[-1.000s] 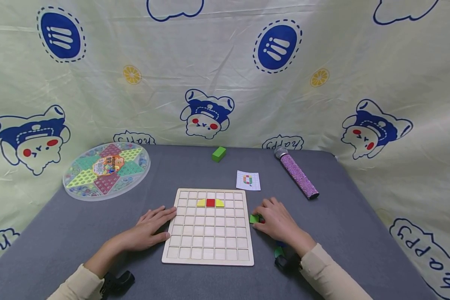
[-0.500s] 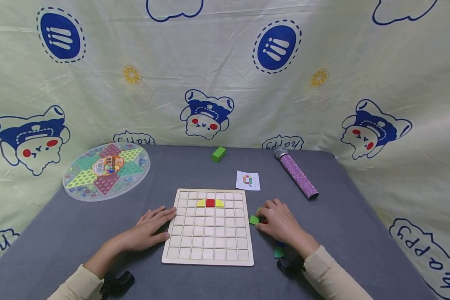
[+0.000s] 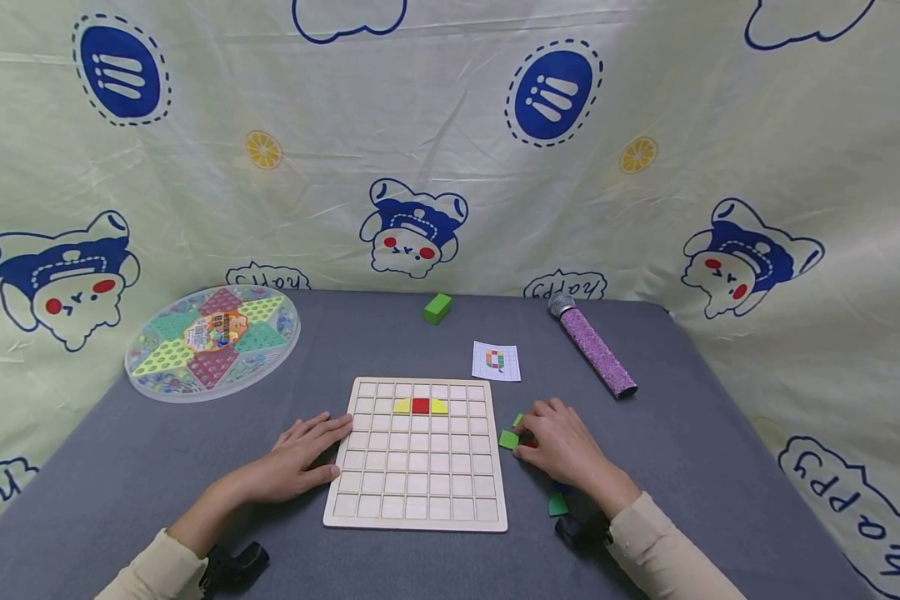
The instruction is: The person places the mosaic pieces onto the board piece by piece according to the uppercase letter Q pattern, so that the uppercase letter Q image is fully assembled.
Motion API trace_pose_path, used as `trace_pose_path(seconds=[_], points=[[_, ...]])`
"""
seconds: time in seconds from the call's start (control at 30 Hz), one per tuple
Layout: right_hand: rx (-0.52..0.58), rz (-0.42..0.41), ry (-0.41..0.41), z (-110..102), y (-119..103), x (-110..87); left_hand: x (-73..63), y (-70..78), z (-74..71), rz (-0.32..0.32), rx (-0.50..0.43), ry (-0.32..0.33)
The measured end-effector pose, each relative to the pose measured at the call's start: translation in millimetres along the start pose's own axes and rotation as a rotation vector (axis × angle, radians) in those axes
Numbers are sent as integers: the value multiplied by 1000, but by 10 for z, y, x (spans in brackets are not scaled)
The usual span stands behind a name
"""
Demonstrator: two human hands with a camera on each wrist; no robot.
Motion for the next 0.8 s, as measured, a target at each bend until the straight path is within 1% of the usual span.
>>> trace_pose_path(seconds=[0.2, 0.37, 0.5, 0.63, 0.8], points=[[1, 2, 0, -30, -20, 13, -3, -1, 1, 3, 4, 0], [10, -22, 33, -75, -66, 43, -1, 2, -6, -4, 1, 0], [15, -38, 55, -116, -147, 86, -3, 2, -6, -3, -2, 2], [26, -46, 56, -146, -258, 138, -6, -4, 4, 15, 4, 5], [48, -93, 88, -154, -390, 209, -1, -9, 6, 22, 4, 6]])
Point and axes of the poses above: each hand's wrist, its own x-axis towards the middle knuckle, its own z-axis out of the palm, y = z × x, the point moved 3 cm from there along x, towards the middle knuckle, and after that the axes turned 8 degrees about z, right-handed, at the moved point
